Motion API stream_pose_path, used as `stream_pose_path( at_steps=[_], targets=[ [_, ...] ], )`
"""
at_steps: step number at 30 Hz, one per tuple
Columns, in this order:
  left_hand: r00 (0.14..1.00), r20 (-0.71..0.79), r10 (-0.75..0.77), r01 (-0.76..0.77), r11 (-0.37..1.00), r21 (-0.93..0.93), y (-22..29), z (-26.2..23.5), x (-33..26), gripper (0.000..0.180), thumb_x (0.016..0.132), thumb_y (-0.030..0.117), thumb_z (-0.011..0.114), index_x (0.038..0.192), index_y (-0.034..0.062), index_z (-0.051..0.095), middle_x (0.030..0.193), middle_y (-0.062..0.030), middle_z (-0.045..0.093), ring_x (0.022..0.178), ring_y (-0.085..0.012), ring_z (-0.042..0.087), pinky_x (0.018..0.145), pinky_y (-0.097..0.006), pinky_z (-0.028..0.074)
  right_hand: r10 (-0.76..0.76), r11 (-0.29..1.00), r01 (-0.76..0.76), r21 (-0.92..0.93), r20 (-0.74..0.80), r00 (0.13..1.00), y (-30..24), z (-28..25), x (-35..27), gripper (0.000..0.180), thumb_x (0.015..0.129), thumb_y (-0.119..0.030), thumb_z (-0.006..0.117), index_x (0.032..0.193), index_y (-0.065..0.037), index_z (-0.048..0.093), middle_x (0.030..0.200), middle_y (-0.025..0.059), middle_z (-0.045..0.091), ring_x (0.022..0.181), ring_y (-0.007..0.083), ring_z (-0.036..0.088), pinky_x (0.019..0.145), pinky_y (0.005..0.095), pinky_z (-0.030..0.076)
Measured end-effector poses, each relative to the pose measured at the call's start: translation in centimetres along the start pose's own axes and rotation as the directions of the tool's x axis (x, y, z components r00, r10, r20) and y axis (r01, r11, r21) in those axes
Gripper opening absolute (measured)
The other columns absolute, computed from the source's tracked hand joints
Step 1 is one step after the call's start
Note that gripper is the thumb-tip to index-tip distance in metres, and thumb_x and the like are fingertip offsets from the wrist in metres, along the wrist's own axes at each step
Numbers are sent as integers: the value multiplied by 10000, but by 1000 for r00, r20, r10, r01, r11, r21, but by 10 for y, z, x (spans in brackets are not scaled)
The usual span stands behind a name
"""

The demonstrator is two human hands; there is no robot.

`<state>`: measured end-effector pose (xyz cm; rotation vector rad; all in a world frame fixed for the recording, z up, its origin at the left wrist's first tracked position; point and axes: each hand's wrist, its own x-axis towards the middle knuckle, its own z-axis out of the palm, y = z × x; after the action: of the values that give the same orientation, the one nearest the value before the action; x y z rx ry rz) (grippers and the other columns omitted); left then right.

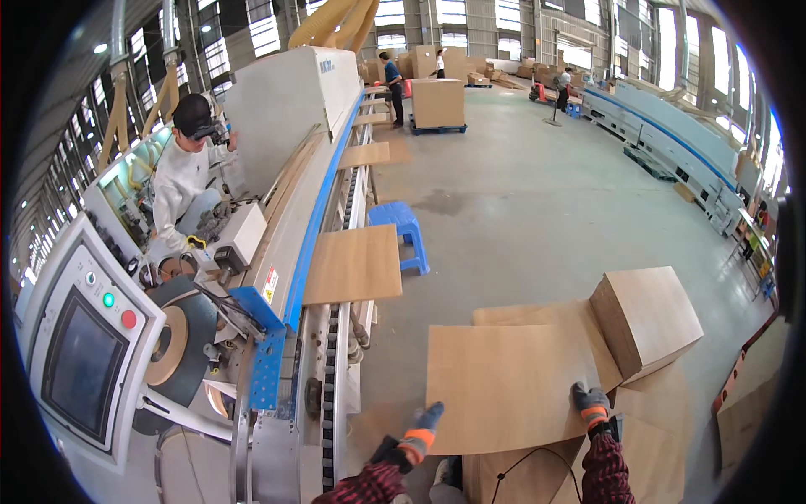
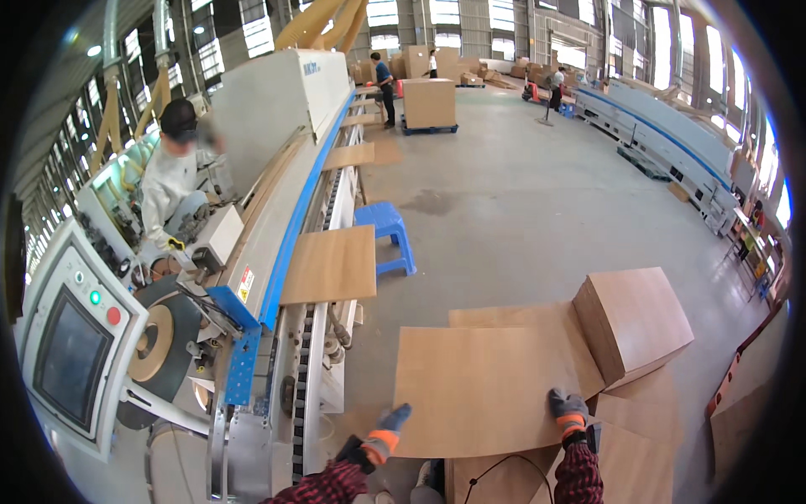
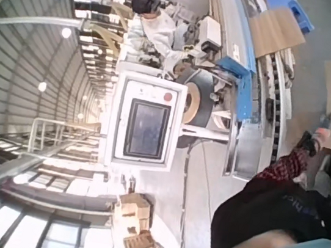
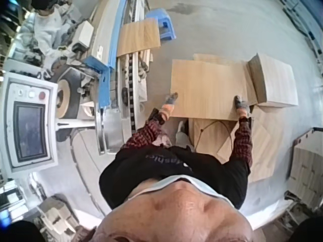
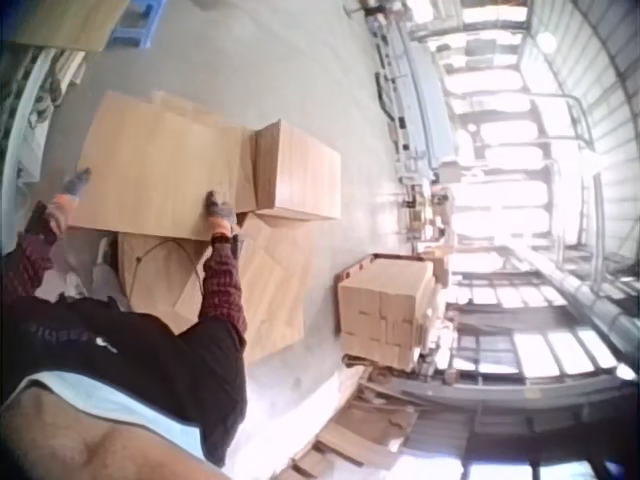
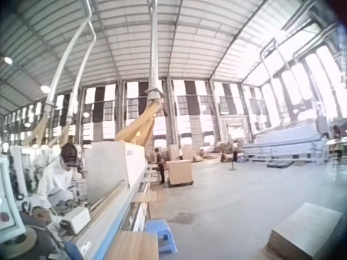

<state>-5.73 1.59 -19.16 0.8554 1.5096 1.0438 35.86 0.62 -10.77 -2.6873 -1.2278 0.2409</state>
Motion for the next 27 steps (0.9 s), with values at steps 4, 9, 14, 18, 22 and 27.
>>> stream_pose_path(
  at_steps=[4,9,14,18,22,27],
  targets=[
    [993,53,-102,108,984,-144,65,-90,-92,394,807,363,608,944,-6,627,858,-58,630,810,-153,562,767,-290,426,-430,902,414,124,168,887,36,44,-48,434,816,-533,453,842,-149,654,666,196,602,633,376,587,569,461,456],
    [967,-183,-180,114,939,-324,13,-220,-176,490,827,408,536,1082,-11,540,1070,-150,541,1003,-286,503,880,-400,387,-632,769,592,241,148,761,-6,107,-163,422,819,-515,482,790,-132,658,663,188,606,630,367,588,571,431,464],
    [618,-516,593,287,441,851,40,-262,-235,553,744,339,622,1129,-44,512,1123,-225,533,1024,-375,499,879,-439,387,-281,882,57,468,425,861,-94,101,-272,514,756,-501,583,811,6,650,744,159,651,715,301,632,659,370,481],
    [753,-317,576,36,445,895,44,-255,-243,549,705,366,611,1078,-28,528,1142,-248,484,1091,-426,419,949,-500,314,-273,682,-190,706,487,830,-152,87,-336,429,767,-424,614,829,-1,646,708,131,650,651,244,628,605,335,475],
    [777,-177,604,-107,404,908,44,-254,-242,457,723,362,587,1010,8,561,1119,-225,492,1112,-420,408,957,-525,298,-260,814,-19,581,392,883,-183,87,-363,354,812,-360,589,827,-10,638,667,61,623,597,144,575,543,296,441],
    [687,-247,683,-64,395,916,51,-251,-200,381,758,330,550,984,25,579,1124,-205,498,1106,-407,422,966,-522,292,-342,623,-165,765,456,821,-228,67,-346,482,823,-440,540,764,32,620,610,104,586,589,156,555,517,332,411]
  ],
)
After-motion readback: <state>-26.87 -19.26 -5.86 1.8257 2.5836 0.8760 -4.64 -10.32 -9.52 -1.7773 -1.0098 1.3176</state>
